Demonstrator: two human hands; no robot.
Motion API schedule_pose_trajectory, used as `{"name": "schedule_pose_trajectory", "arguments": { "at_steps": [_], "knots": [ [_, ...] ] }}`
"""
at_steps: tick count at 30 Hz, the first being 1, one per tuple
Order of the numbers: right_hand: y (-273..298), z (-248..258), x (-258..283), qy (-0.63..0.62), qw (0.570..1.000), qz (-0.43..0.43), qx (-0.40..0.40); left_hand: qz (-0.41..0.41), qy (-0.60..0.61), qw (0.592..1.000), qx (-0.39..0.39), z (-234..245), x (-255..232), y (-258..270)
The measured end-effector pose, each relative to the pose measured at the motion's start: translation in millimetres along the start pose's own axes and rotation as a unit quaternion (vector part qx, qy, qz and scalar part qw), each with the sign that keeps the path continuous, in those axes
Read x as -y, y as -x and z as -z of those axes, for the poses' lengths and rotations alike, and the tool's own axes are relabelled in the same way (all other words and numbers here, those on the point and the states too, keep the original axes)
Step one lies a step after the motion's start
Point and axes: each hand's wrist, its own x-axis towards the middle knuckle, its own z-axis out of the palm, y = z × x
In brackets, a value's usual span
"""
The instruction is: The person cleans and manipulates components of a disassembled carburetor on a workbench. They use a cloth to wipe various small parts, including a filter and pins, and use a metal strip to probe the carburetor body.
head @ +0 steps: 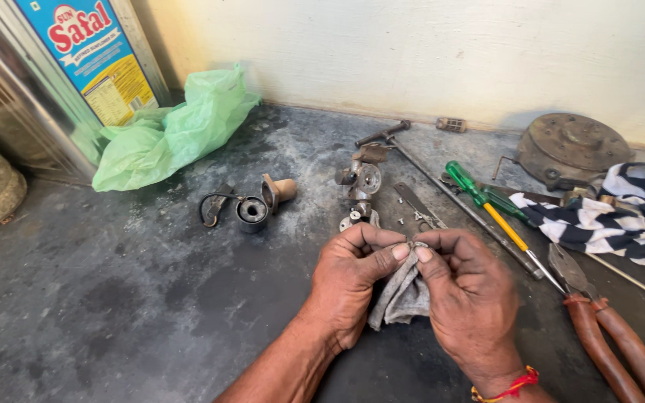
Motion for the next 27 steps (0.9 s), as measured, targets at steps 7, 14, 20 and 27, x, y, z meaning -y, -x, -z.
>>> {"name": "schedule_pose_trajectory", "arguments": {
  "at_steps": [7, 14, 20, 27],
  "knots": [
    [-7, 3, -3, 0.115, 0.990, -0.069, -0.041, -0.045, -0.198, 0.979, 0.031, -2, 11, 3],
    [-14, 8, -27, -0.080, 0.984, -0.159, -0.018, -0.082, -0.284, 0.954, 0.059, -1, 15, 8],
    [-13, 7, -24, -0.008, 0.994, -0.102, -0.029, -0.147, -0.118, 0.982, -0.001, -3, -1, 0],
    [-5, 8, -1, -0.041, 0.996, 0.074, 0.041, -0.117, -0.095, 0.988, -0.021, 6, -5, -6]
  ]
}}
